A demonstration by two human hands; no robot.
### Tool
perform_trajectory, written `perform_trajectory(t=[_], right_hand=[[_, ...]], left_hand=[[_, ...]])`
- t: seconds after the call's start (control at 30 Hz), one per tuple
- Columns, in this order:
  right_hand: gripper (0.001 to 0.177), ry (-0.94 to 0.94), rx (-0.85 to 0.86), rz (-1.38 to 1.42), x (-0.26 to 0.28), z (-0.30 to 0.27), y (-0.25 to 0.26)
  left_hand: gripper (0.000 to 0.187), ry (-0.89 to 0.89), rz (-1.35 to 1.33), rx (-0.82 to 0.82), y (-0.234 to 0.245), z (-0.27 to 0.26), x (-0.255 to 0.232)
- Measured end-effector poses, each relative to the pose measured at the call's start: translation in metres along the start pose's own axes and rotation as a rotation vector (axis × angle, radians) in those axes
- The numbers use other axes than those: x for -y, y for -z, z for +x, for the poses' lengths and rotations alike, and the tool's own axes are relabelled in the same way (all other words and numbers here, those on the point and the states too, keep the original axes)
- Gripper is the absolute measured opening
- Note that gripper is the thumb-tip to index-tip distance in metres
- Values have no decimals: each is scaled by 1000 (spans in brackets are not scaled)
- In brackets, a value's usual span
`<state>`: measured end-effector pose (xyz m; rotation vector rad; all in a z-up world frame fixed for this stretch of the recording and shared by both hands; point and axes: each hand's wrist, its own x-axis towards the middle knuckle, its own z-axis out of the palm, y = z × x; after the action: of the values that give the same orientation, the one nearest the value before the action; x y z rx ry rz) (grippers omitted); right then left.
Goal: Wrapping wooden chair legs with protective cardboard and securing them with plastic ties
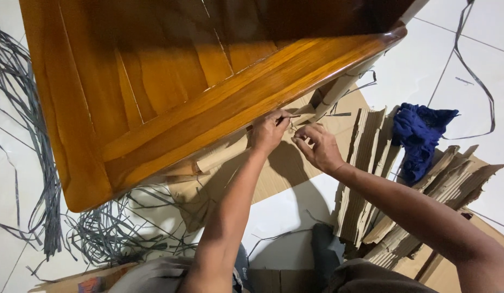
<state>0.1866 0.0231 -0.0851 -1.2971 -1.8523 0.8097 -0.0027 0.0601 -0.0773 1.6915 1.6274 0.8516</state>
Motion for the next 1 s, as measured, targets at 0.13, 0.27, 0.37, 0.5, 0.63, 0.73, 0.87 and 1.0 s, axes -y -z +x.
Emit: perform_trajectory(t=[0.13, 0.27, 0.37, 0.5, 0.63, 0.73, 0.87, 1.0], right_hand=[[14, -252, -62, 174, -17, -13, -8], [32, -581, 29, 284, -26, -16, -3], [65, -626, 140, 567, -15, -8, -6], [69, -633, 164, 670, -34, 0, -33], [63, -695, 120, 681, -64, 9, -53], [43, -646, 150, 474, -71, 17, -51], [21, -615, 144, 109, -67, 6, -43], [9, -400, 165, 46, -34, -11, -23]], left_hand=[[19, 214, -8, 98, 9, -3, -12], [23, 261, 12, 174, 23, 0, -27], [29, 320, 42, 198, 22, -1, -29], [44, 367, 54, 235, 30, 3, -30], [55, 391, 140, 230, 29, 6, -30], [51, 271, 173, 88, 23, 7, -32], [44, 6, 409, 125, 23, 6, -17], [49, 73, 180, -39, 20, 1, -23]])
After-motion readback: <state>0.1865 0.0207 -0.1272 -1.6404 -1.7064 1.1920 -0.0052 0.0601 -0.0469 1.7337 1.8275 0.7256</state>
